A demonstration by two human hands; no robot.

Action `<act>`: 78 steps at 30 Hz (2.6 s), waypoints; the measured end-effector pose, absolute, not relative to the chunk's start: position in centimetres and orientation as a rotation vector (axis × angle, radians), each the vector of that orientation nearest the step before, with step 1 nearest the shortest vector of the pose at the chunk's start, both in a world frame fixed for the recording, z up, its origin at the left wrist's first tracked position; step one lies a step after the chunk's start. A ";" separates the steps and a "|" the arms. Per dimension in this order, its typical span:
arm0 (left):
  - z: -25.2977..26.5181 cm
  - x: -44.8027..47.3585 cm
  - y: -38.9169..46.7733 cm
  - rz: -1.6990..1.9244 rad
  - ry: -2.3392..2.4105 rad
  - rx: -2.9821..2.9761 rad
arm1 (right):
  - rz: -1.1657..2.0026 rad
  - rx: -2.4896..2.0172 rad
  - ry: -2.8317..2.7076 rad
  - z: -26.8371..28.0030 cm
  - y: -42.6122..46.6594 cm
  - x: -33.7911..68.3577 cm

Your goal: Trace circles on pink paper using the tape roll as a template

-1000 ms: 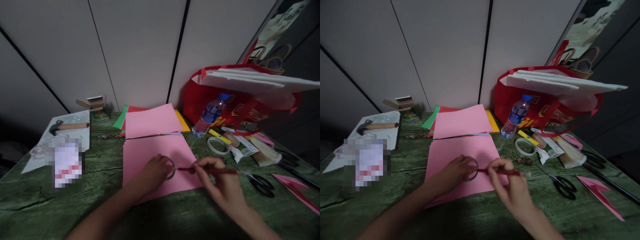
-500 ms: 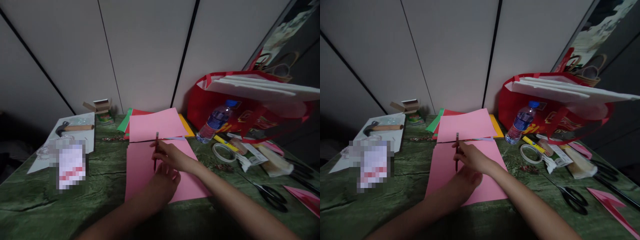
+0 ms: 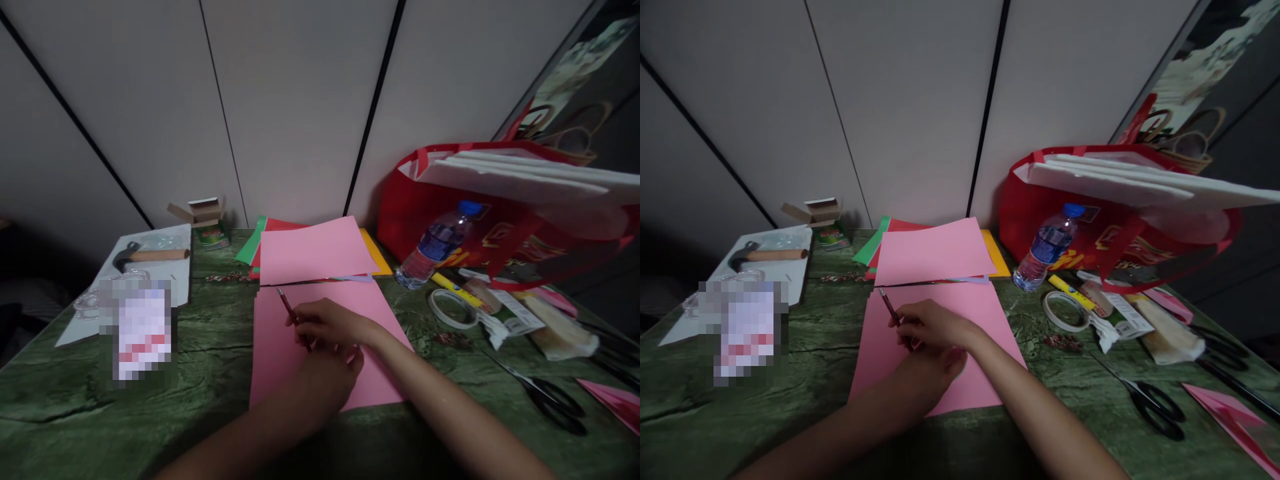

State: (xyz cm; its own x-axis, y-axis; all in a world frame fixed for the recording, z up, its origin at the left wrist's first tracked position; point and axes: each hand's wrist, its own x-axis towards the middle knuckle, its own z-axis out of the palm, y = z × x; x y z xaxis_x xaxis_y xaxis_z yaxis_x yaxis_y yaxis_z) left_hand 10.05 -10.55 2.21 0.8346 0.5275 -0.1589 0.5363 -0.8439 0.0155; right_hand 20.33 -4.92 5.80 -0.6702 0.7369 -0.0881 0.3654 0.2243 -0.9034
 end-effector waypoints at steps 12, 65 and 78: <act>3.2 10.1 -10.4 -0.167 0.831 2.996 | 1.259 -1.134 -2.047 4.3 -3.7 20.3; 0.9 12.0 -12.2 0.295 0.643 3.264 | 1.467 -1.035 -0.799 -0.3 -9.8 35.4; -0.2 11.7 -13.5 0.575 0.465 3.334 | 1.582 -1.060 -0.833 0.1 -10.4 36.2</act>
State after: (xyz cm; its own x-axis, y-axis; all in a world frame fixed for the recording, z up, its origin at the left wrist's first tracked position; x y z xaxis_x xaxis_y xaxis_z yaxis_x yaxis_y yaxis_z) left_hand 11.74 -13.53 -0.21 0.9079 0.2157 0.3595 0.3066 -0.9265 -0.2183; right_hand 36.15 -10.37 0.10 -0.0995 0.9690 -0.2263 -0.3613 -0.2471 -0.8991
